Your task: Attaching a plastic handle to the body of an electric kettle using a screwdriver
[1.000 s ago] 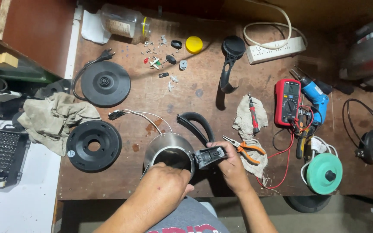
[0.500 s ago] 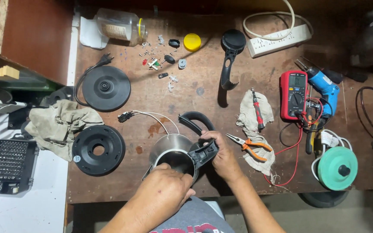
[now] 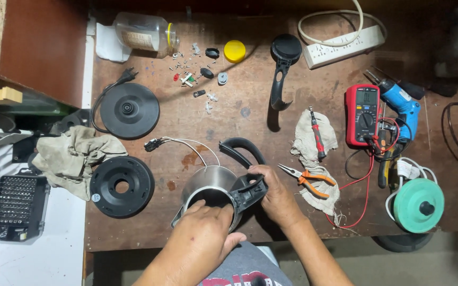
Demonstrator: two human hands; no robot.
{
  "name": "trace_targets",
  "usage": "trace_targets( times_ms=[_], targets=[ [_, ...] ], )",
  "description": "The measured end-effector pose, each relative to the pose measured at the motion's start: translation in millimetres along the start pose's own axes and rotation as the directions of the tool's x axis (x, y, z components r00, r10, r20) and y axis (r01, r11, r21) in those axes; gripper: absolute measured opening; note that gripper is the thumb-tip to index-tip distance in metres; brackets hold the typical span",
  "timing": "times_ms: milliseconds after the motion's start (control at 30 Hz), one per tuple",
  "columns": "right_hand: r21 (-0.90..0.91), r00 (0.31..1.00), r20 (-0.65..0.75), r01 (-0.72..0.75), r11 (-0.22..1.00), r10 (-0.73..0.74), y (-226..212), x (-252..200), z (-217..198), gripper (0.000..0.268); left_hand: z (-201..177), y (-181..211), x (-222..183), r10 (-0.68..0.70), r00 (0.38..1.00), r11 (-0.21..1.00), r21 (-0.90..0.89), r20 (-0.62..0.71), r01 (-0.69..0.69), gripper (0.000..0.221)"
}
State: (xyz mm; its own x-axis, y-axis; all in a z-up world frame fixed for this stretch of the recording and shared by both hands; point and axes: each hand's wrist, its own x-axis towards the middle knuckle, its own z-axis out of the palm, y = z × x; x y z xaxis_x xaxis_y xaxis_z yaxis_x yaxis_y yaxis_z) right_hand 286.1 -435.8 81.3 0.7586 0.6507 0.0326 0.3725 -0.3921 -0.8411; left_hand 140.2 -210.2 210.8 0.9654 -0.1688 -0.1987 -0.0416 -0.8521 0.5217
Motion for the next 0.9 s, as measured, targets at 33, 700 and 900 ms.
trace_targets(
  times_ms=[33,700,900],
  targets=[
    [0.005,1.000,-0.001,0.000,1.000,0.000,-6.4,0.0,-0.6,0.054,-0.1,-0.8,-0.2,-0.002,1.000,1.000,0.004,0.003,0.002,0.054],
    [-0.013,0.810,0.413,0.462,0.887,-0.416,-129.3,33.9,4.6,0.084,-46.1,-72.7,-112.7,-0.433,0.805,-0.100,-0.909,0.405,0.404,0.066],
    [0.081,0.856,0.313,0.407,0.910,-0.411,-129.0,37.5,8.9,0.059,-24.7,-81.9,-111.4,-0.406,0.849,-0.323,-0.922,0.338,0.213,0.083]
  ],
)
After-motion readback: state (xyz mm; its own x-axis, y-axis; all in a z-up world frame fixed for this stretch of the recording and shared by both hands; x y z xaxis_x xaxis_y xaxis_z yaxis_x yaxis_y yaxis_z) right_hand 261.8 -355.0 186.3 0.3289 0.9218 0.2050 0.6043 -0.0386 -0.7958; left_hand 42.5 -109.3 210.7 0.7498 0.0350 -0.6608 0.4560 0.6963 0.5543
